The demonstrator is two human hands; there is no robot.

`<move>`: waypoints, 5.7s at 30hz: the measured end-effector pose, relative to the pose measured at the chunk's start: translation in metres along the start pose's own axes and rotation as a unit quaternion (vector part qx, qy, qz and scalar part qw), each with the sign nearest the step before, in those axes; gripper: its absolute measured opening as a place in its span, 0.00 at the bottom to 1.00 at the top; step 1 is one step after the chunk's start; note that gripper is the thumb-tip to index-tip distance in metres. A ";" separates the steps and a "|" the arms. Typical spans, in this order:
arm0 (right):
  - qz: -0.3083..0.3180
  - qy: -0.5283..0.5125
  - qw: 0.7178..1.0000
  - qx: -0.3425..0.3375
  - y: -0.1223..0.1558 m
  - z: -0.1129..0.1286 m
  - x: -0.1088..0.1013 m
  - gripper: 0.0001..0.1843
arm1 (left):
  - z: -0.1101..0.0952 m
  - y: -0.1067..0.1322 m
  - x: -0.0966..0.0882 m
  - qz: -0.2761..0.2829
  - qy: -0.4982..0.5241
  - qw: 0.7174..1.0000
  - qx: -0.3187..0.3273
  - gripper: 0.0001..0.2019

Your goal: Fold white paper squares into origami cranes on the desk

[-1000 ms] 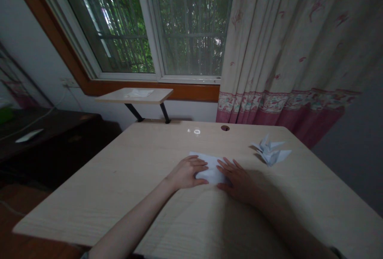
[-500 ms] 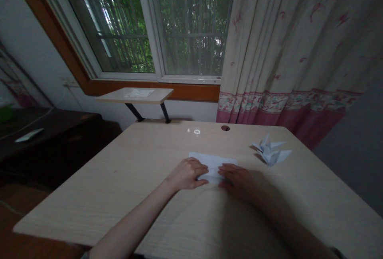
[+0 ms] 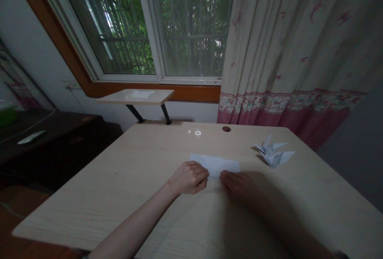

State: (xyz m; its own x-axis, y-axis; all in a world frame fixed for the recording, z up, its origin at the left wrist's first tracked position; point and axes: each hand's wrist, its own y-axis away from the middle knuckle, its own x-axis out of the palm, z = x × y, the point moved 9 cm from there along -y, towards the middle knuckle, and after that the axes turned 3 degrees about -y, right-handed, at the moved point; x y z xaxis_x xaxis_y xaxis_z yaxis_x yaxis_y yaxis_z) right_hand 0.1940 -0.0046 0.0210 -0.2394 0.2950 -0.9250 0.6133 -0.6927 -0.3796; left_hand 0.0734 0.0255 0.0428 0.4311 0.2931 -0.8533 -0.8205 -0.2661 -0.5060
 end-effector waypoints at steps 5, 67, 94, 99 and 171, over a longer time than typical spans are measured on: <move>-0.097 0.043 0.994 0.000 0.003 -0.001 -0.018 0.20 | 0.005 -0.003 -0.008 -0.026 -0.054 0.998 -0.015 0.10; -0.250 -0.092 0.964 0.009 0.011 -0.018 -0.068 0.11 | 0.001 -0.006 -0.059 -0.152 -0.025 0.985 -0.082 0.21; -0.244 -0.095 0.965 0.016 0.011 -0.021 -0.066 0.37 | 0.003 -0.005 -0.055 -0.157 -0.009 0.985 -0.077 0.27; -0.283 -0.109 0.951 0.052 0.011 -0.025 -0.082 0.33 | 0.005 0.000 -0.059 -0.193 -0.004 0.978 -0.083 0.26; -0.282 -0.481 0.755 0.345 0.031 -0.108 -0.005 0.20 | 0.035 0.004 0.021 -0.120 0.583 0.755 -0.273 0.51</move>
State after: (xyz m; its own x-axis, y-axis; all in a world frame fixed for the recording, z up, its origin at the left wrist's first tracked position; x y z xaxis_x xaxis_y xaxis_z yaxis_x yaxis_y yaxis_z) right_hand 0.2955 0.0439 0.0150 -0.9557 0.2858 -0.0701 -0.2488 -0.9119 -0.3263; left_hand 0.0660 0.0630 0.0278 0.8416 -0.5312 -0.0975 -0.5264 -0.7663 -0.3684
